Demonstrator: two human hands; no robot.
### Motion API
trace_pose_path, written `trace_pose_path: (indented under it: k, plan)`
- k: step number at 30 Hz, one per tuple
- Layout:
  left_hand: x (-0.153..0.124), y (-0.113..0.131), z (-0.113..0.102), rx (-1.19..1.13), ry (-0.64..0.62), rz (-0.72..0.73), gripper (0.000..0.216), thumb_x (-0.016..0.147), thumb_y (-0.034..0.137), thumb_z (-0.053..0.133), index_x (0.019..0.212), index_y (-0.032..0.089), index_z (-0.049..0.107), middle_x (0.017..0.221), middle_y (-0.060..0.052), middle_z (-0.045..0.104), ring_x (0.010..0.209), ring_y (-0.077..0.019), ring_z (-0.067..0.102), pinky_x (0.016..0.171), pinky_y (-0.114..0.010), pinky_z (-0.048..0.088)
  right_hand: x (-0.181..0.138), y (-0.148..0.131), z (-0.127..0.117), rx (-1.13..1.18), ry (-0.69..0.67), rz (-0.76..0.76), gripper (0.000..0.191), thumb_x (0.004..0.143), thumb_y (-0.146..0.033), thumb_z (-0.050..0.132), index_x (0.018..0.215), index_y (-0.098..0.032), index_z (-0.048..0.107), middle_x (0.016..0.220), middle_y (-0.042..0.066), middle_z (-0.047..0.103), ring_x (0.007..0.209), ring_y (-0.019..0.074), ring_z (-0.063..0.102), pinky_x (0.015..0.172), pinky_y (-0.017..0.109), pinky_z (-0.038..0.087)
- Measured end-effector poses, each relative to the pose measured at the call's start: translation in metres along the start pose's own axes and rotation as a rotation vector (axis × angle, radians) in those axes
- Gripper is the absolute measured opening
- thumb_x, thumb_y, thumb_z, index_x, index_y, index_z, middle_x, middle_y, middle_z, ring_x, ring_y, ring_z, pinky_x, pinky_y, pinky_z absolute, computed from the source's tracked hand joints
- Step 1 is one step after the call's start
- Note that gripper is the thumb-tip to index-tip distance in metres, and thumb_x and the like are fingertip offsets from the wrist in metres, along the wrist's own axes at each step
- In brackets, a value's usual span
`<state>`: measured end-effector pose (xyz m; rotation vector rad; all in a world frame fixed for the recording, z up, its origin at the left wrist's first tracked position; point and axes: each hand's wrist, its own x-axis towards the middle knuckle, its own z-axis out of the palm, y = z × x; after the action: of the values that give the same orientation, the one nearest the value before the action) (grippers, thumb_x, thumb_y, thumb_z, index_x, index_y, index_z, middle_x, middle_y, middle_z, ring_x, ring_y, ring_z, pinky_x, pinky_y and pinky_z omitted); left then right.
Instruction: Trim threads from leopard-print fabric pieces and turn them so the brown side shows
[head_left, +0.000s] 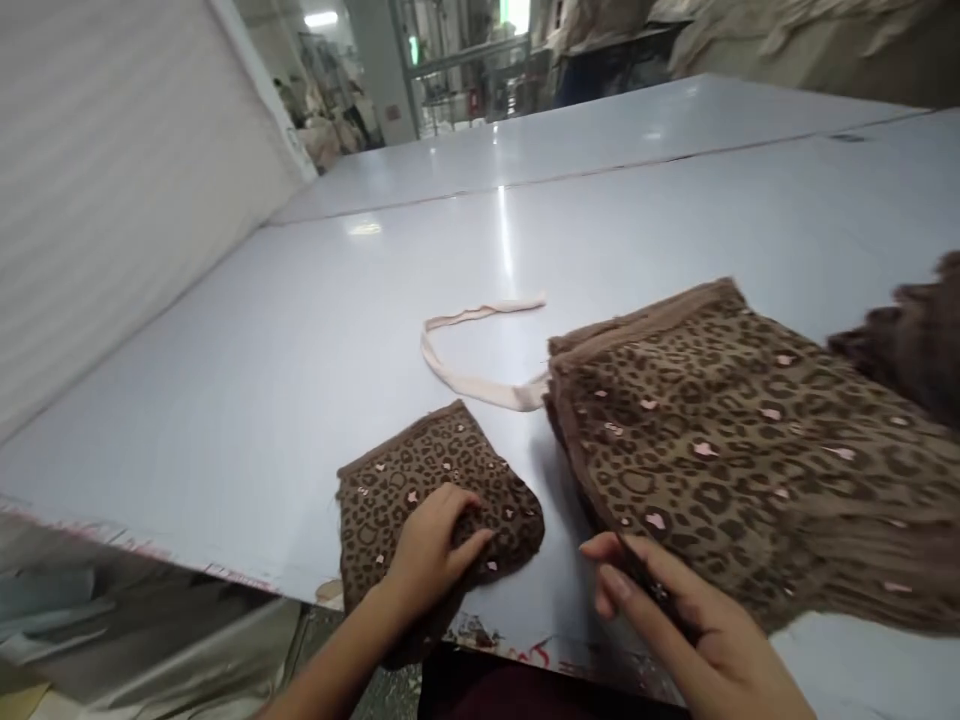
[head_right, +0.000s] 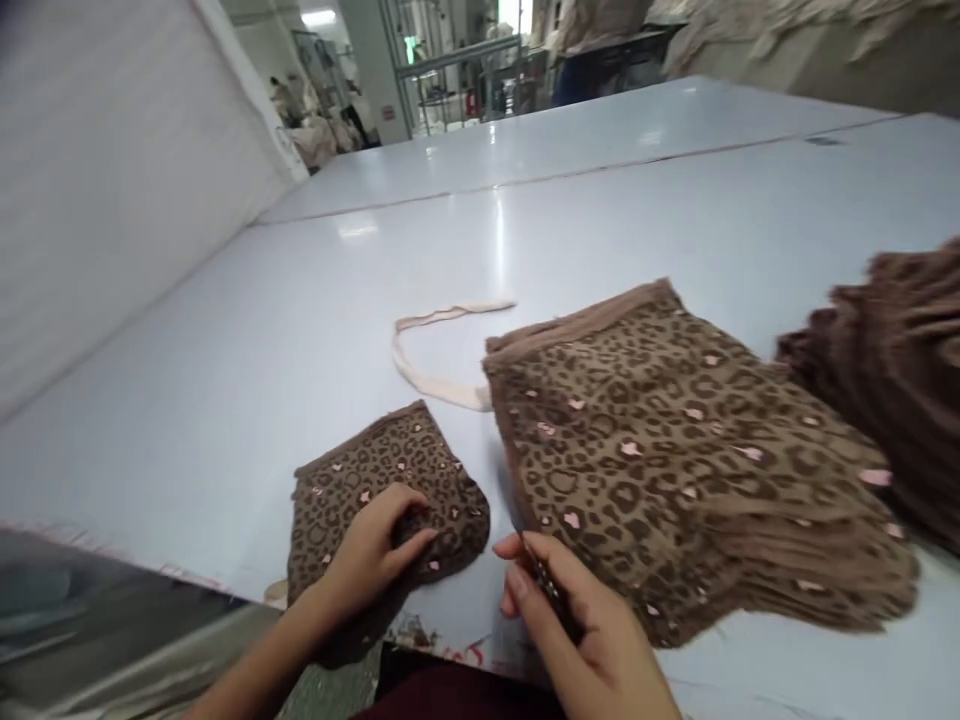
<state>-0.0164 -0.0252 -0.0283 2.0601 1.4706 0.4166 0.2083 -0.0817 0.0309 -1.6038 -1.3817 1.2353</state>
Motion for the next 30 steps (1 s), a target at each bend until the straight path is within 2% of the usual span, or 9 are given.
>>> trace_pose_path:
  k: [4, 7, 9, 14, 19, 22, 25, 27, 30]
  plan:
    - [-0.001, 0.001, 0.004, 0.064, -0.027, 0.082, 0.024, 0.079, 0.037, 0.059, 0.094, 0.019, 0.056, 0.094, -0.005, 0.058, 0.090, -0.0205, 0.053, 0.078, -0.032, 0.044, 0.012, 0.017, 0.031, 0.041, -0.144, 0.092, 0.031, 0.083, -0.048, 0.045, 0.092, -0.023, 0.061, 0.072, 0.000, 0.061, 0.076, 0.0140, 0.059, 0.072, 0.016, 0.045]
    - [-0.003, -0.002, 0.005, 0.044, -0.065, 0.168, 0.036, 0.075, 0.048, 0.061, 0.094, 0.019, 0.056, 0.097, -0.005, 0.058, 0.090, -0.0200, 0.053, 0.078, -0.031, 0.044, 0.015, 0.029, 0.039, 0.048, -0.207, 0.134, 0.034, 0.081, -0.050, 0.046, 0.094, -0.022, 0.059, 0.074, 0.001, 0.062, 0.077, 0.0150, 0.059, 0.074, 0.017, 0.045]
    - [-0.004, -0.003, 0.008, 0.048, -0.067, 0.197, 0.036, 0.075, 0.050, 0.060, 0.094, 0.020, 0.056, 0.099, -0.005, 0.057, 0.091, -0.0197, 0.052, 0.078, -0.031, 0.043, 0.017, 0.035, 0.041, 0.050, -0.203, 0.182, 0.039, 0.079, -0.054, 0.047, 0.096, -0.021, 0.059, 0.073, 0.001, 0.062, 0.077, 0.0163, 0.059, 0.074, 0.019, 0.046]
    - [-0.001, 0.004, 0.018, 0.034, 0.015, 0.097, 0.022, 0.081, 0.040, 0.056, 0.091, 0.021, 0.057, 0.095, -0.003, 0.057, 0.090, -0.0180, 0.051, 0.078, -0.031, 0.042, 0.020, 0.046, 0.042, 0.044, -0.176, 0.265, 0.054, 0.073, -0.062, 0.048, 0.102, -0.018, 0.058, 0.082, 0.005, 0.065, 0.087, 0.0198, 0.059, 0.080, 0.022, 0.046]
    - [0.007, 0.014, 0.019, 0.124, -0.012, 0.056, 0.024, 0.080, 0.040, 0.057, 0.095, 0.021, 0.057, 0.094, -0.003, 0.058, 0.089, -0.0199, 0.052, 0.077, -0.033, 0.043, 0.023, 0.058, 0.036, 0.048, -0.190, 0.295, 0.059, 0.072, -0.064, 0.049, 0.108, -0.017, 0.056, 0.090, 0.006, 0.065, 0.093, 0.0196, 0.058, 0.085, 0.022, 0.044]
    - [0.010, 0.012, 0.014, 0.069, -0.029, 0.029, 0.018, 0.084, 0.037, 0.052, 0.088, 0.020, 0.057, 0.089, -0.002, 0.059, 0.087, -0.0178, 0.053, 0.076, -0.030, 0.044, 0.023, 0.060, 0.034, 0.035, -0.192, 0.295, 0.057, 0.073, -0.063, 0.049, 0.107, -0.018, 0.057, 0.084, 0.005, 0.064, 0.092, 0.0195, 0.058, 0.085, 0.022, 0.044]
    - [0.012, 0.010, 0.011, -0.010, -0.040, 0.018, 0.017, 0.085, 0.035, 0.051, 0.092, 0.020, 0.057, 0.090, -0.001, 0.059, 0.086, -0.0158, 0.054, 0.077, -0.027, 0.044, 0.023, 0.057, 0.034, 0.034, -0.207, 0.260, 0.050, 0.075, -0.059, 0.049, 0.103, -0.019, 0.059, 0.081, 0.004, 0.064, 0.088, 0.0195, 0.059, 0.084, 0.023, 0.044]
    - [0.012, 0.009, 0.012, 0.036, -0.040, 0.028, 0.018, 0.083, 0.033, 0.055, 0.095, 0.020, 0.057, 0.092, -0.003, 0.059, 0.087, -0.0173, 0.054, 0.077, -0.029, 0.044, 0.023, 0.052, 0.035, 0.029, -0.216, 0.235, 0.045, 0.077, -0.056, 0.049, 0.101, -0.020, 0.061, 0.080, 0.004, 0.063, 0.088, 0.0195, 0.059, 0.084, 0.024, 0.044]
    - [0.013, 0.011, 0.016, 0.080, -0.017, 0.019, 0.009, 0.082, 0.026, 0.056, 0.087, 0.019, 0.059, 0.088, -0.003, 0.060, 0.084, -0.0183, 0.053, 0.073, -0.030, 0.043, 0.023, 0.046, 0.037, 0.049, -0.209, 0.240, 0.042, 0.078, -0.053, 0.051, 0.100, -0.020, 0.062, 0.079, 0.004, 0.064, 0.086, 0.0196, 0.059, 0.082, 0.024, 0.045]
